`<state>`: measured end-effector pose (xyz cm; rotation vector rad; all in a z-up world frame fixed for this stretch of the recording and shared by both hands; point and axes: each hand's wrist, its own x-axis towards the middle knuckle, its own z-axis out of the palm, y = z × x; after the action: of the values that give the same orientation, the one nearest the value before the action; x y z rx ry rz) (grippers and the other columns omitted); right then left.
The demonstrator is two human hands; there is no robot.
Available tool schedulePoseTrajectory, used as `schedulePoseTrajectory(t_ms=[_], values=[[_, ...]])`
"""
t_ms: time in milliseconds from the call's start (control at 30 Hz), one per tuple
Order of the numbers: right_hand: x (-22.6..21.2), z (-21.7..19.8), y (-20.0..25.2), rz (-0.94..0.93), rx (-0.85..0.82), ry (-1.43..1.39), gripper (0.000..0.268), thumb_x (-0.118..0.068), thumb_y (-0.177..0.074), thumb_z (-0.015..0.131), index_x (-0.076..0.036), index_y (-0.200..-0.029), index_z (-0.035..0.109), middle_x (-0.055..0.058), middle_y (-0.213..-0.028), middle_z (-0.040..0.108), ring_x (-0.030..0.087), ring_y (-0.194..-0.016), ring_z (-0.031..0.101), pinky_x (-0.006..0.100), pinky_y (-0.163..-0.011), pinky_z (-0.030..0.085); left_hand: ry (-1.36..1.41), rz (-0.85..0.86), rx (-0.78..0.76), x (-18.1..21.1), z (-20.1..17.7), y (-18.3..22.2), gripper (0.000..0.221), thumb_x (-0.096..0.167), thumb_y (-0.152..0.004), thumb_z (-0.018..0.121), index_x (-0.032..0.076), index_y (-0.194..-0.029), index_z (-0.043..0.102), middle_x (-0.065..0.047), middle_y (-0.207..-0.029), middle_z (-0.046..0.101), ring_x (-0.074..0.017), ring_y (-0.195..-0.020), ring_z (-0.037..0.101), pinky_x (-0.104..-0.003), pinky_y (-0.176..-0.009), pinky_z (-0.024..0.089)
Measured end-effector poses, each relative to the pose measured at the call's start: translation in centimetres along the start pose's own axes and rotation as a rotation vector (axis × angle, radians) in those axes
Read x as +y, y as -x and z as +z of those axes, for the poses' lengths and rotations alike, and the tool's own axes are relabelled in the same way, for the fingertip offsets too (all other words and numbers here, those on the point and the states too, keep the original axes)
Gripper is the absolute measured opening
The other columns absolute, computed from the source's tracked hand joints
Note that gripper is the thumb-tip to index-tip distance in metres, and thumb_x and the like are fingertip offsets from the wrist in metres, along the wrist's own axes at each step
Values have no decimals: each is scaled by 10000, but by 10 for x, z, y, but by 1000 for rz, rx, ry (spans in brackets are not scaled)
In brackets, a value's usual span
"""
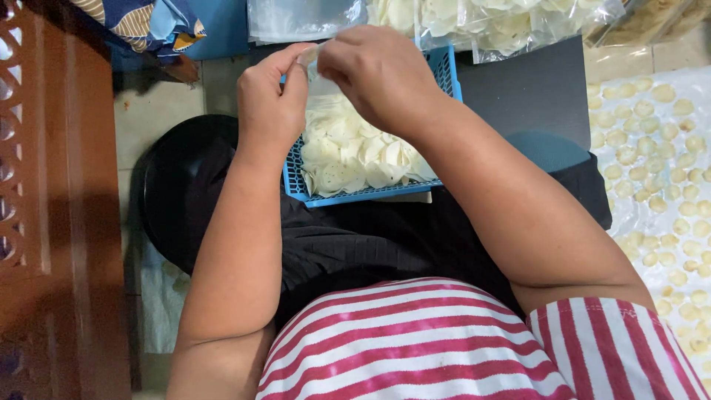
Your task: Packaging thin white snacks into plastic bags from a blue basket
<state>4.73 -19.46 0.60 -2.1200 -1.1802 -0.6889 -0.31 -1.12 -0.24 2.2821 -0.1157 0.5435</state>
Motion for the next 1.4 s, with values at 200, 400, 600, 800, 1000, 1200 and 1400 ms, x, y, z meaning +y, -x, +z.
schedulePoseTrajectory(t_ms=[200, 400, 600, 800, 1000, 1200, 1400], values=[[4, -1, 1, 89, -110, -84, 55, -96, -942, 755, -53, -931, 787, 49, -838, 758, 281, -701, 655, 400, -608, 490, 28, -13, -11, 5, -2, 1, 236, 69, -989, 606, 23, -1135, 786, 22, -706, 664, -63, -521, 401, -245, -445, 349], [19, -4, 4, 172, -63, -264, 81, 11, -992, 735, -11, -1055, 780, 61, -823, 755, 154, -522, 553, 313, -490, 430, -27, -10, 20, -5, -1, 1, 258, 73, -971, 596, 15, -1156, 766, -58, -845, 789, -89, -571, 553, -249, -507, 469], [73, 8, 35, 350, 14, -70, 126, -75, -1076, 689, 38, -1036, 725, 121, -873, 772, 247, -670, 717, 378, -559, 530, 33, -16, 68, -16, -2, 0, 263, 102, -958, 585, 16, -1140, 754, -64, -1006, 819, -135, -700, 679, -268, -669, 562], [96, 61, 60, 668, -952, 417, 298, -170, -935, 717, -196, -1227, 770, 113, -1091, 775, 311, -895, 732, 483, -791, 582, 11, -86, 75, -21, 1, 1, 275, 154, -937, 597, 67, -1124, 779, -72, -898, 813, -186, -675, 700, -314, -656, 564], [141, 109, 106, 621, -898, 542, 230, -124, -918, 561, -111, -1006, 772, 121, -1047, 740, 398, -871, 709, 556, -671, 549, 31, -181, 34, -23, 0, 0, 314, 154, -931, 586, 57, -1162, 775, -120, -932, 794, -291, -670, 689, -409, -641, 536], [151, 104, 97, 647, -959, 441, 220, -109, -931, 600, -26, -1032, 777, 191, -955, 741, 436, -909, 754, 587, -767, 599, 7, -181, -19, -33, 1, 0, 299, 228, -971, 578, 147, -1152, 801, -180, -1039, 768, -409, -1016, 708, -567, -839, 567], [116, 42, 53, 849, -923, 52, 70, -37, -832, 729, -58, -885, 771, 60, -755, 767, 152, -630, 718, 298, -680, 581, -74, -121, 93, -35, 11, -4, 291, 163, -947, 594, 82, -1140, 797, -162, -983, 780, -396, -764, 717, -516, -639, 554]])
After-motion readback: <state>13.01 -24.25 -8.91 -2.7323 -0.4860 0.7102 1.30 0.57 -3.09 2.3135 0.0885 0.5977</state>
